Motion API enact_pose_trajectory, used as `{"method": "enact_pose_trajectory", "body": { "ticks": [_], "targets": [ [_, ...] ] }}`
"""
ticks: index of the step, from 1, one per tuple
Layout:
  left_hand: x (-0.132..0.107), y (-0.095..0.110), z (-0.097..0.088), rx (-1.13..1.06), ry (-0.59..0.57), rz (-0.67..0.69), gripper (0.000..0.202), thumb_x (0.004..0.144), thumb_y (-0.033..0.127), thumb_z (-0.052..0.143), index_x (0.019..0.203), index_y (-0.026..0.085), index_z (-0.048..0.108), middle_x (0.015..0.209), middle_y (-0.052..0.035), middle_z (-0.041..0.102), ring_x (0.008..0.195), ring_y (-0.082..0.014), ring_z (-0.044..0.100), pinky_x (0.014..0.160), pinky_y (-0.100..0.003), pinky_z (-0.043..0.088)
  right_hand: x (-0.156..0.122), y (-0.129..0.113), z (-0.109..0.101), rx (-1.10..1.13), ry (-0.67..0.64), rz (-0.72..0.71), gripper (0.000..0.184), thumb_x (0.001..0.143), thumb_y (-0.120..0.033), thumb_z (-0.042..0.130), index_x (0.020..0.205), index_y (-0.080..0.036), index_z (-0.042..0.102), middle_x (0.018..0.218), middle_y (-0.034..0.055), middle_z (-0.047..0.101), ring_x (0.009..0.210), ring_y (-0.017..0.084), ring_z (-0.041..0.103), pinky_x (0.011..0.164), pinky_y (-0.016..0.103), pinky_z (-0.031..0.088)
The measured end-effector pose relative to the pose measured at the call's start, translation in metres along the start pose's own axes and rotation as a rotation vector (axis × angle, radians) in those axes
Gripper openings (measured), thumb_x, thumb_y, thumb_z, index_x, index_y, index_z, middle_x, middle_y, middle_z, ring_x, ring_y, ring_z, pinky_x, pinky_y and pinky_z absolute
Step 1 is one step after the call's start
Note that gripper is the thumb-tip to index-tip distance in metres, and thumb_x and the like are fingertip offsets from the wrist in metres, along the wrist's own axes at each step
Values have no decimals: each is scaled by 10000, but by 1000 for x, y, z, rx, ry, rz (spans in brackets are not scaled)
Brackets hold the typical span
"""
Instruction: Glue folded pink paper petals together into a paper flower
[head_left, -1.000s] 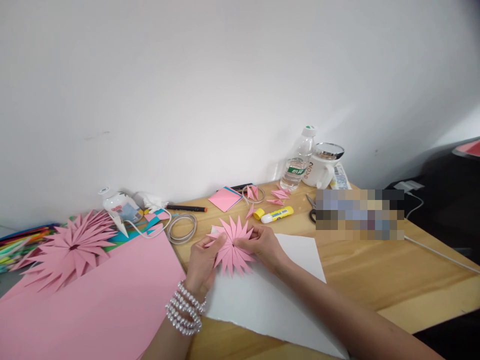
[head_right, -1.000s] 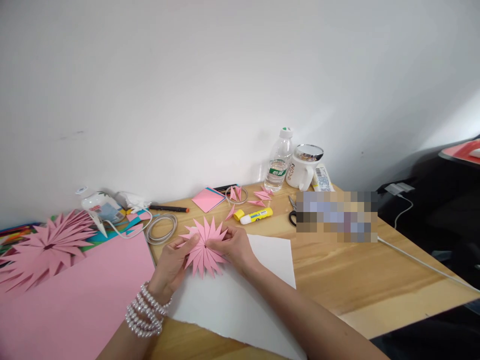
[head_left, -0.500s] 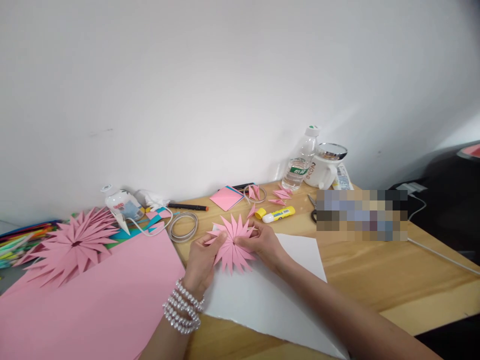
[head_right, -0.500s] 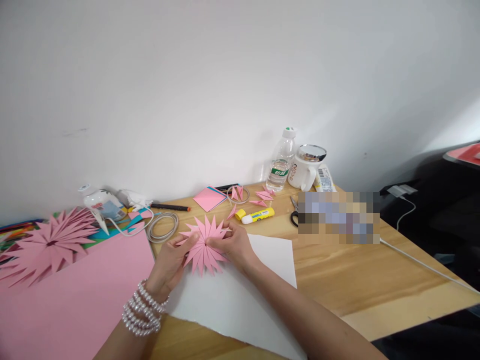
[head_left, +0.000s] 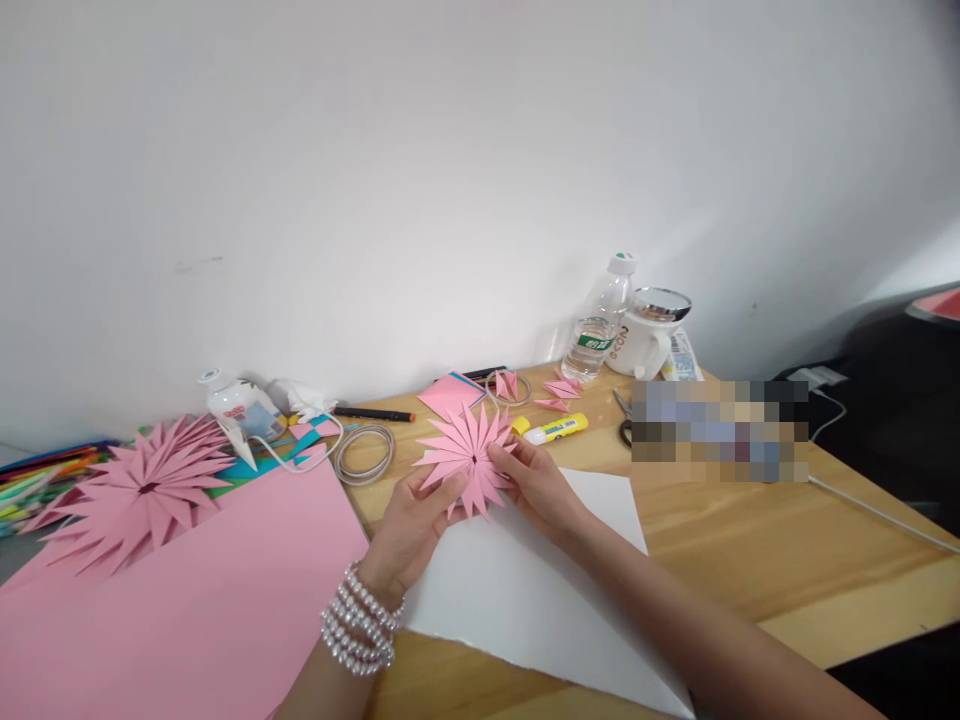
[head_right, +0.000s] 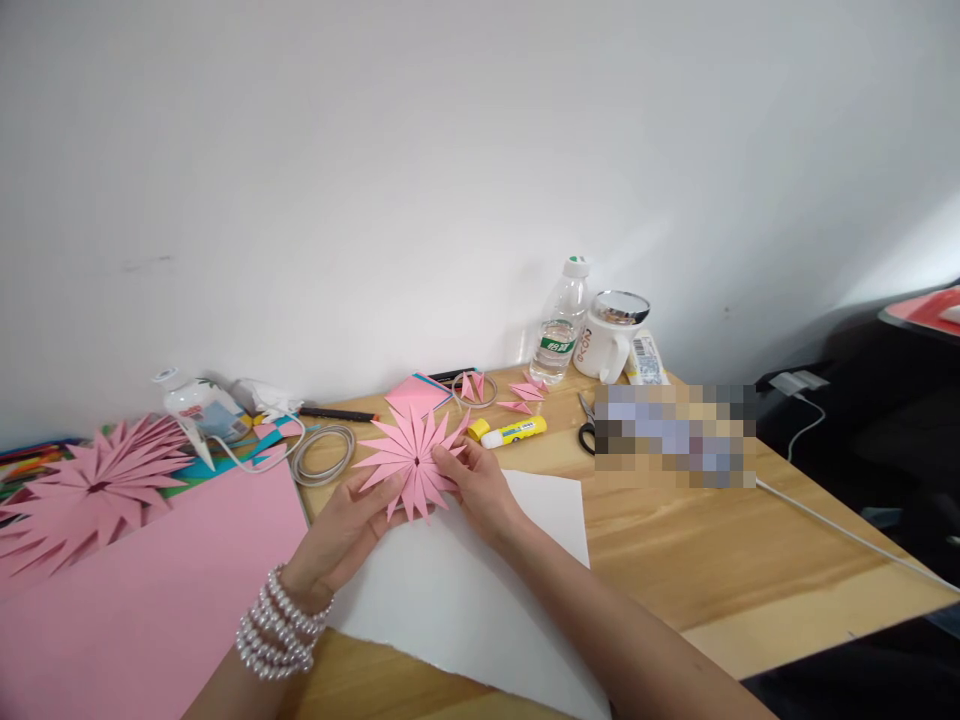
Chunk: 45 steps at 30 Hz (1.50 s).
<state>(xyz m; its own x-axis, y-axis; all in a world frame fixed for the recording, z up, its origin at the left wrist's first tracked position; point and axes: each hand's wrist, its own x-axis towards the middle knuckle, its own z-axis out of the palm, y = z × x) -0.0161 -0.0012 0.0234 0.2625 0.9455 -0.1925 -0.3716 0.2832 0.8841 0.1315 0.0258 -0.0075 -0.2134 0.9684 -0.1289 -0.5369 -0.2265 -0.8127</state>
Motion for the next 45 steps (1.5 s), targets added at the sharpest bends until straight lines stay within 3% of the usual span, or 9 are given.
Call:
{"method": "enact_pose_trajectory", "body": {
  "ticks": [7, 13, 16, 19, 22, 32, 35, 40, 45],
  "targets": [
    [2, -4, 3, 181, 141, 94, 192, 650, 304, 712, 741, 135, 712, 638, -32, 672, 645, -173, 606, 634, -283, 478, -4, 1, -3, -111, -46, -84, 281, 633, -345, 740, 817, -184, 601, 736, 6, 605, 665, 138, 561, 686, 289, 458],
    [-2, -2, 3, 526, 262, 251, 132, 645, 275, 705, 620, 146, 700, 597, -18, 666, 606, -167, 600, 579, -253, 478, -6, -2, -6, -217, -59, -140, 328, 579, -326, 775, 803, -178, 587, 784, 11, 615, 707, 145, 565, 655, 279, 463],
    [-5, -1, 4, 701, 305, 376, 114, 642, 252, 702, 681, 146, 722, 660, -40, 699, 633, -188, 622, 570, -255, 497, -6, -4, -5, -262, -68, -203, 347, 561, -320, 787, 809, -186, 585, 847, 24, 626, 808, 173, 576, 747, 315, 466],
    [-6, -3, 5, 800, 270, 477, 190, 687, 228, 664, 853, 156, 725, 793, -56, 724, 698, -194, 648, 624, -260, 523, -5, -4, -4, -258, -69, -223, 368, 556, -317, 791, 830, -198, 575, 863, 21, 627, 827, 173, 583, 786, 329, 461],
    [-7, -4, 6, 870, 262, 552, 200, 714, 223, 641, 885, 153, 717, 838, -65, 727, 698, -187, 659, 649, -260, 536, -5, -3, -4, -244, -80, -212, 343, 579, -316, 778, 822, -198, 568, 866, 24, 626, 846, 175, 586, 808, 338, 457],
    [-10, -4, 7, 924, 229, 619, 173, 736, 237, 617, 837, 133, 712, 673, -43, 698, 603, -163, 630, 617, -258, 532, -5, -2, -3, -206, -91, -193, 311, 588, -278, 777, 787, -201, 550, 784, -2, 609, 789, 154, 582, 768, 311, 466],
    [-9, -2, 8, 841, 274, 559, 129, 688, 243, 658, 743, 141, 714, 618, -29, 681, 561, -155, 602, 565, -245, 507, -6, -3, -3, -219, -85, -184, 335, 577, -300, 780, 804, -198, 556, 805, 6, 619, 803, 163, 587, 768, 316, 468],
    [-2, 0, 3, 385, 290, 161, 214, 615, 309, 724, 511, 143, 638, 515, -3, 625, 522, -139, 562, 517, -231, 455, -4, -5, -7, -246, -45, -116, 406, 611, -356, 750, 932, -202, 555, 773, -7, 608, 711, 139, 584, 678, 287, 484],
    [3, 2, -2, 83, 260, 70, 194, 640, 315, 719, 685, 128, 696, 671, -43, 678, 666, -152, 608, 651, -250, 474, -2, -5, -10, -161, -65, 61, 387, 674, -398, 693, 957, -199, 518, 791, -2, 584, 717, 132, 595, 665, 300, 518]
  ]
}}
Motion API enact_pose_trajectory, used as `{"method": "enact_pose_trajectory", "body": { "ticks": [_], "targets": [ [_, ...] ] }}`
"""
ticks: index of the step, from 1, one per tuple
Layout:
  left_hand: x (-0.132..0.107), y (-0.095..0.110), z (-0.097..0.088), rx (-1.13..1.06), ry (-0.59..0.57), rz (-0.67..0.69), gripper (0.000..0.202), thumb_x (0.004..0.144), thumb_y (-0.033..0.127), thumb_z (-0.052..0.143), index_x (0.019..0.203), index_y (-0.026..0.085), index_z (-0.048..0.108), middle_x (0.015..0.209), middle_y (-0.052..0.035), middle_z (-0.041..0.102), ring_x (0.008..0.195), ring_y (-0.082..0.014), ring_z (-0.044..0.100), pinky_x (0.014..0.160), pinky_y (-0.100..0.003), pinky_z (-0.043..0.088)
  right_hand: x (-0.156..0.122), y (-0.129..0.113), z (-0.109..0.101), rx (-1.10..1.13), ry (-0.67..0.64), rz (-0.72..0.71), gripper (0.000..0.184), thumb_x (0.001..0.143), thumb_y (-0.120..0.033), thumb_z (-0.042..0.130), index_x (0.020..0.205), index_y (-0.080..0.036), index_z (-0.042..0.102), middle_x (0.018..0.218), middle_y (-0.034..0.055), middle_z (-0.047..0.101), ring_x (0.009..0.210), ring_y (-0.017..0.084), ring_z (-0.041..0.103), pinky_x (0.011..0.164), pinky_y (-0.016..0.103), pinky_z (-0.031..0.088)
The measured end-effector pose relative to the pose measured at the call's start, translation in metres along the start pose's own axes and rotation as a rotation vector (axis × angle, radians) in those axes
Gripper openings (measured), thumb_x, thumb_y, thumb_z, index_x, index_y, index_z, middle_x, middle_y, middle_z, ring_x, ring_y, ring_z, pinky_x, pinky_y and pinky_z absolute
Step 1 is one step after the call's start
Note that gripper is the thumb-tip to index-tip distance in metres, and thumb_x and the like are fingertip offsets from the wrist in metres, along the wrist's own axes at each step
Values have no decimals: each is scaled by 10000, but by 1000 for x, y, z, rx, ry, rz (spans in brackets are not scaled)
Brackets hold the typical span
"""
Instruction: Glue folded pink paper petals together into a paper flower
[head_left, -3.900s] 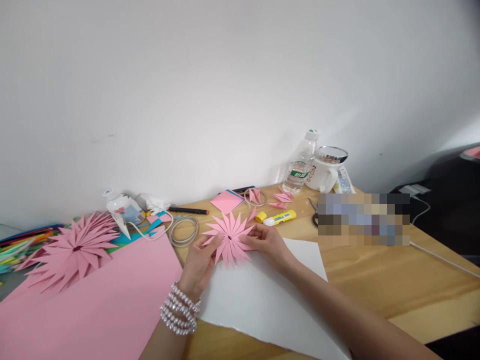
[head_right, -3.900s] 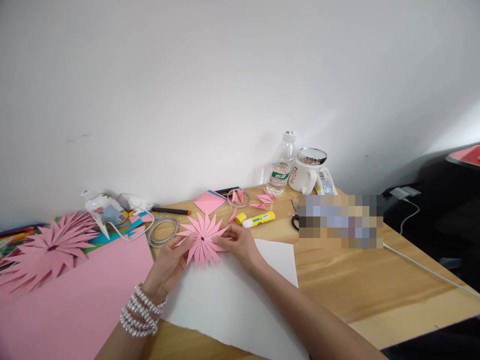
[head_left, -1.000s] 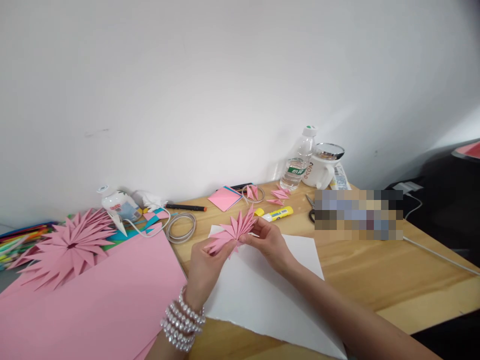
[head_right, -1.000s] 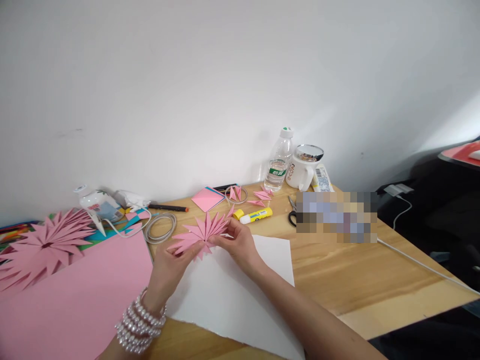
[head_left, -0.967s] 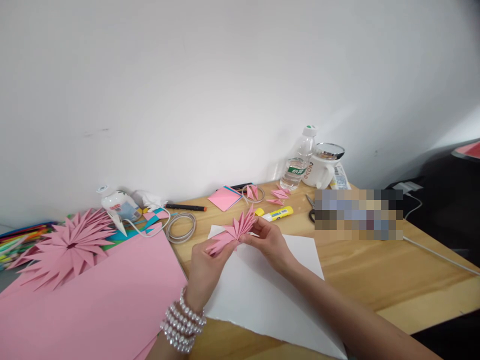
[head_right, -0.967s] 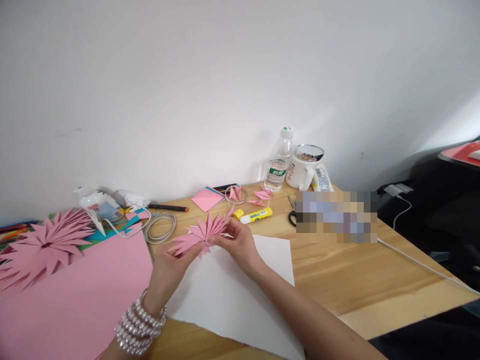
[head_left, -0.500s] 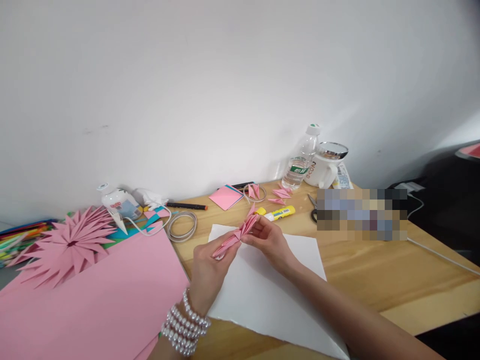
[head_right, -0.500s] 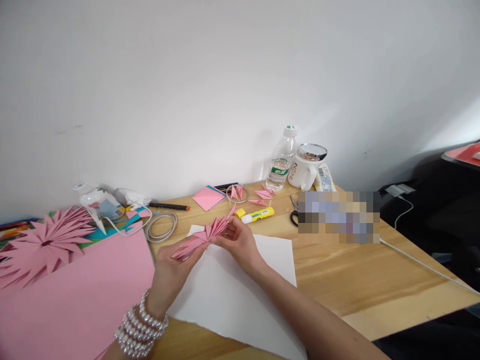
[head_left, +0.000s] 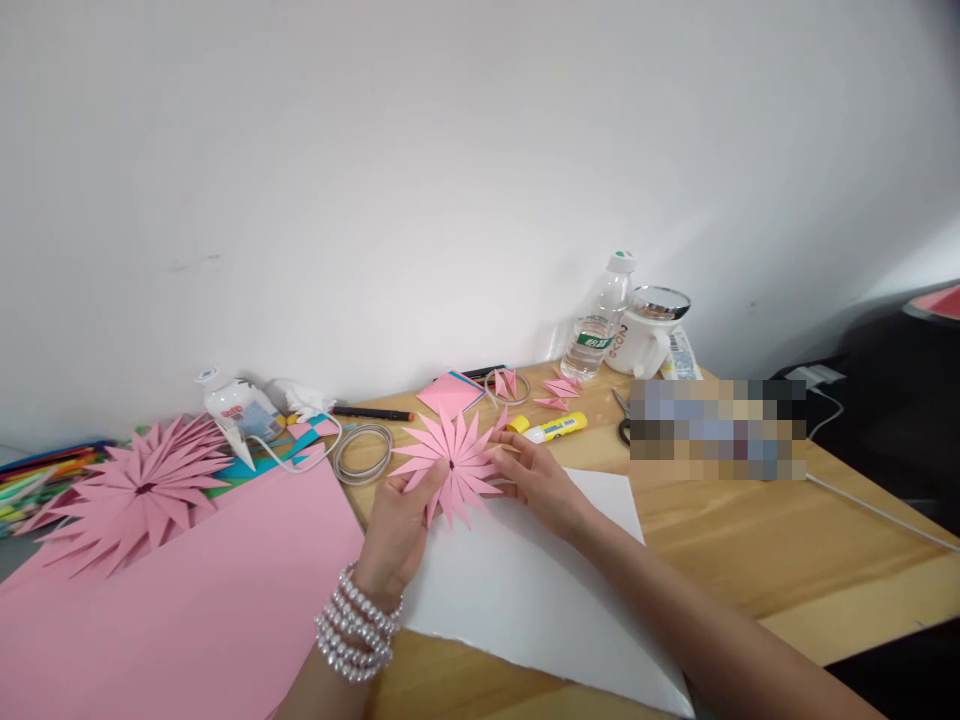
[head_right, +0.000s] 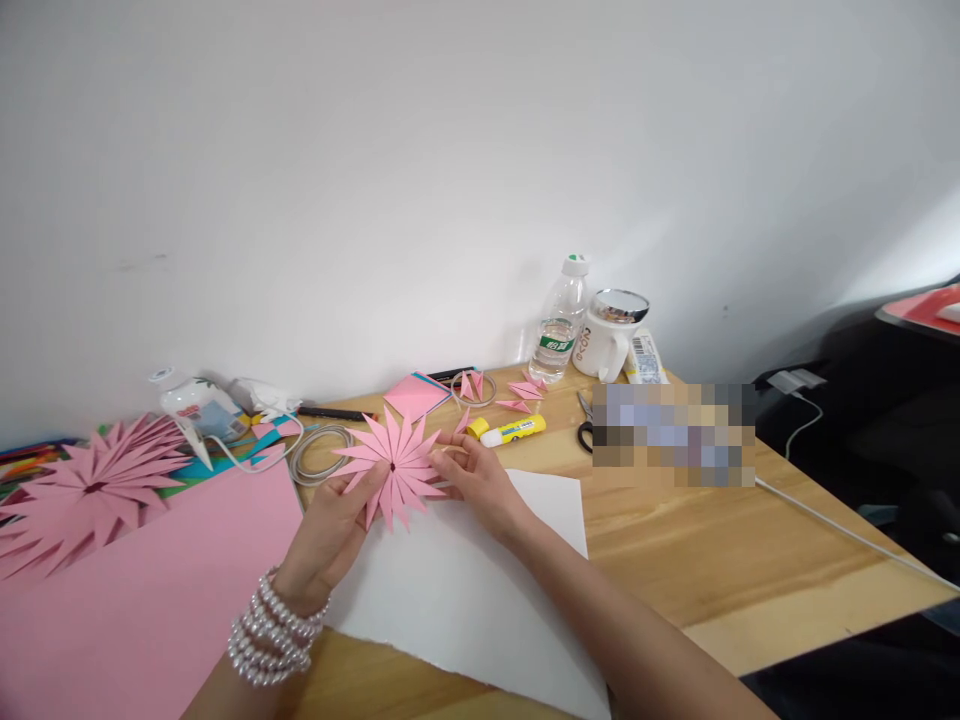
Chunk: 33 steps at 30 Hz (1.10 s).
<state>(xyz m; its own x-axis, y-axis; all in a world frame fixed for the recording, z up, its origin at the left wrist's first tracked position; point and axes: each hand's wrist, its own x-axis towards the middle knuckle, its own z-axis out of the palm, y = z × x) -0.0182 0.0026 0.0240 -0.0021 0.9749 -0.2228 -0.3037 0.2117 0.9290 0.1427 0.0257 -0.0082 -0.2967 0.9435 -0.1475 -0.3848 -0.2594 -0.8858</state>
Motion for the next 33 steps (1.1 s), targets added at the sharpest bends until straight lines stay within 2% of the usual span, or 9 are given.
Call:
{"method": "enact_pose_trajectory", "body": {
  "ticks": [5, 10, 15, 18, 23, 27, 33],
  "targets": [
    [0, -1, 1, -55, -41, -72, 260, 656, 335, 707, 793, 113, 708, 757, -79, 706, 761, -185, 636, 722, -292, 483, -2, 2, 2, -36, -25, 11, 474, 549, -256, 790, 934, -181, 523, 748, -12, 597, 687, 138, 602, 676, 318, 521],
    [1, -5, 2, -34, 39, -60, 281, 524, 259, 793, 743, 103, 714, 741, -85, 718, 723, -209, 651, 723, -328, 496, -4, 1, 5, -96, -26, 8, 424, 541, -279, 787, 888, -160, 574, 671, -15, 618, 616, 127, 592, 654, 309, 507],
    [2, -6, 2, -36, 45, -55, 283, 483, 232, 812, 710, 96, 711, 687, -84, 716, 683, -220, 658, 656, -318, 511, -5, 3, 5, -129, -53, 41, 341, 527, -295, 788, 794, -148, 635, 682, 2, 650, 629, 140, 606, 677, 313, 497],
    [2, -6, 1, -31, 49, -62, 277, 508, 238, 803, 725, 95, 707, 719, -84, 719, 703, -208, 660, 665, -295, 510, -4, 6, 3, -127, -48, 46, 315, 536, -295, 782, 779, -149, 643, 702, 7, 657, 640, 146, 611, 682, 314, 498],
    [3, -6, 0, -100, -30, -122, 288, 636, 338, 727, 797, 100, 700, 781, -101, 719, 765, -212, 662, 726, -313, 513, 0, 7, 2, -85, 7, 17, 272, 567, -306, 766, 734, -150, 619, 687, 1, 646, 661, 143, 613, 677, 294, 493],
    [4, -10, 0, -132, 36, -43, 341, 606, 282, 755, 901, 124, 688, 829, -90, 721, 785, -214, 664, 755, -332, 512, -2, 5, 3, -17, -36, -16, 302, 591, -359, 748, 765, -162, 599, 676, -5, 648, 598, 123, 598, 621, 269, 482],
    [3, -17, 4, -86, 78, 22, 350, 583, 293, 762, 869, 103, 693, 877, -114, 714, 807, -225, 655, 765, -351, 499, -3, 8, 4, 33, -44, 5, 436, 526, -337, 792, 871, -179, 578, 757, 14, 674, 706, 184, 647, 734, 354, 507]
  ]
}}
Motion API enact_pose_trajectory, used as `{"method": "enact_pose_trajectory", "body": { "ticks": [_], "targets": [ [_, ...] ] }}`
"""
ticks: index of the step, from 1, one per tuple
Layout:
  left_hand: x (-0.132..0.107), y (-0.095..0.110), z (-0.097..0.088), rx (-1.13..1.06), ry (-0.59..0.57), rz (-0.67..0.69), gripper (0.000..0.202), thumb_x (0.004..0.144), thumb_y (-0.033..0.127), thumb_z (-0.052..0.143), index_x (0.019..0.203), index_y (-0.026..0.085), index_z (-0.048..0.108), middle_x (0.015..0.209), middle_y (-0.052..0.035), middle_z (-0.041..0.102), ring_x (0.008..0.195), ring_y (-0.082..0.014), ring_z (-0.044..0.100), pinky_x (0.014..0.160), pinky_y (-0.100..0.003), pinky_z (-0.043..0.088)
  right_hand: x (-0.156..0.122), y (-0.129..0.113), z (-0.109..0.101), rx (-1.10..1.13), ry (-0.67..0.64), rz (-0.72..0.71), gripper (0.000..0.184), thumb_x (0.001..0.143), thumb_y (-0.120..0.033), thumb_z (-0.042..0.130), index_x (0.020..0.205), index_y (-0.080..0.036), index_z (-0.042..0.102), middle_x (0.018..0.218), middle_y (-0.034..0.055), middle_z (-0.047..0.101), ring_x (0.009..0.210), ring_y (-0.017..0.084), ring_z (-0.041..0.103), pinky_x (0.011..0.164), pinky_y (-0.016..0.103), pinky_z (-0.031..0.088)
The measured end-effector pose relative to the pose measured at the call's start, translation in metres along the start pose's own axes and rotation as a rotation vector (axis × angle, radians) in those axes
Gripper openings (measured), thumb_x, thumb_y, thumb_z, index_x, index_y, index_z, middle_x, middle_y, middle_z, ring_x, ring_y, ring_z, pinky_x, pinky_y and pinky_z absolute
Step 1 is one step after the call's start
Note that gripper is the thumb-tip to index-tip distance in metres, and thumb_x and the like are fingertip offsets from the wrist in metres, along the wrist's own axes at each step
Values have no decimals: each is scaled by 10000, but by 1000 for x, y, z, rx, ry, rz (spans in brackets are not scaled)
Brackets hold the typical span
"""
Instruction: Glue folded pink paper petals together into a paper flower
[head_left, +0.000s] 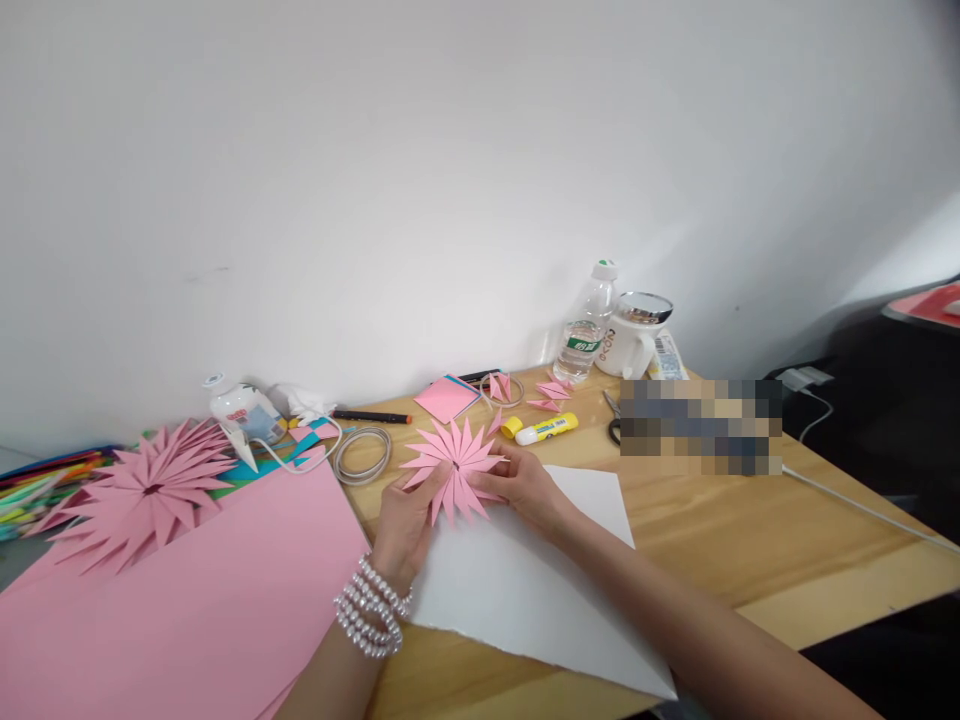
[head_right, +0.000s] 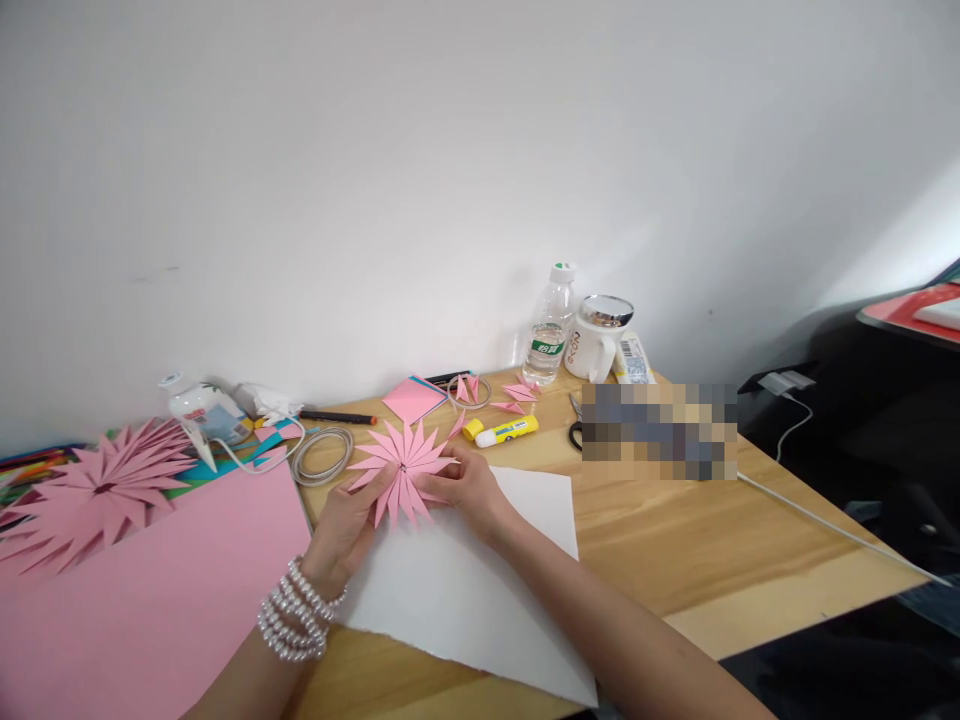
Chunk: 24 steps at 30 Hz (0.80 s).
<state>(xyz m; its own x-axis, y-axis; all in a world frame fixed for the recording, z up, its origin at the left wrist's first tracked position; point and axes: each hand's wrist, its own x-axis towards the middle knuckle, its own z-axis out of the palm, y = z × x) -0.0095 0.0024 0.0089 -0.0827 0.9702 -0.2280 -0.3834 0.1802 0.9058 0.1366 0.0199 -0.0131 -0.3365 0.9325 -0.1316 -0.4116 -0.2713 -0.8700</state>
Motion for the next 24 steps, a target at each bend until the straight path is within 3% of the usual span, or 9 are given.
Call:
{"method": "enact_pose_trajectory", "body": {
  "ticks": [5, 10, 13, 14, 16, 18, 20, 22, 24],
  "targets": [
    [0, -3, 3, 33, 43, 73, 326, 570, 277, 764, 834, 98, 692, 827, -103, 718, 780, -229, 654, 758, -367, 496, 1, 4, 1, -22, 68, -30, 504, 499, -350, 805, 909, -179, 568, 705, 16, 677, 671, 208, 654, 727, 389, 520],
    [1, -1, 2, 0, 33, 139, 353, 576, 306, 763, 861, 115, 679, 853, -91, 710, 812, -219, 643, 782, -347, 477, -1, -3, 8, -28, 19, -21, 431, 562, -374, 773, 879, -181, 554, 766, 20, 670, 699, 178, 644, 697, 352, 534],
    [0, 8, 1, -45, -72, 166, 448, 650, 519, 649, 884, 137, 667, 955, -112, 685, 911, -227, 615, 796, -319, 473, 1, -17, 9, 6, -12, -4, 346, 610, -346, 750, 847, -192, 551, 752, -6, 647, 665, 129, 622, 642, 288, 535],
    [0, 12, 1, -106, -160, 172, 547, 670, 615, 553, 942, 152, 651, 1028, -121, 661, 969, -237, 592, 809, -322, 472, 3, -23, 8, 27, -19, -7, 324, 612, -326, 753, 831, -192, 555, 727, -21, 634, 641, 109, 610, 627, 262, 530],
    [3, 16, -2, -287, -216, 171, 705, 680, 737, 343, 998, 171, 619, 1094, -130, 624, 1036, -255, 557, 823, -352, 477, 9, -38, 9, 71, -48, -30, 280, 619, -294, 752, 799, -183, 569, 684, -40, 610, 591, 74, 581, 609, 218, 521],
    [9, 15, -5, -394, -115, 117, 591, 772, 660, 316, 1003, 194, 597, 1082, -114, 619, 1034, -233, 560, 836, -381, 480, 19, -52, 16, 111, -70, -68, 250, 630, -277, 745, 790, -173, 585, 682, -40, 605, 601, 62, 576, 620, 190, 516],
    [16, 8, -8, -394, 11, 9, 380, 842, 493, 412, 885, 166, 601, 969, -116, 642, 926, -218, 608, 828, -403, 487, 32, -60, 33, 116, -92, -111, 250, 618, -263, 752, 782, -161, 592, 714, -27, 615, 629, 61, 578, 631, 174, 514],
    [21, 0, -11, -361, 48, -123, 222, 842, 329, 496, 793, 139, 600, 837, -105, 655, 808, -196, 636, 807, -372, 497, 47, -59, 60, 108, -146, -99, 264, 612, -265, 756, 777, -150, 585, 700, -18, 608, 643, 74, 585, 640, 196, 527],
    [22, -6, -12, -378, 24, -168, 174, 839, 241, 501, 739, 139, 600, 749, -78, 654, 712, -171, 637, 781, -352, 506, 61, -48, 94, 112, -180, -9, 307, 567, -239, 783, 761, -153, 561, 636, -33, 575, 605, 82, 578, 600, 217, 542]
  ]
}}
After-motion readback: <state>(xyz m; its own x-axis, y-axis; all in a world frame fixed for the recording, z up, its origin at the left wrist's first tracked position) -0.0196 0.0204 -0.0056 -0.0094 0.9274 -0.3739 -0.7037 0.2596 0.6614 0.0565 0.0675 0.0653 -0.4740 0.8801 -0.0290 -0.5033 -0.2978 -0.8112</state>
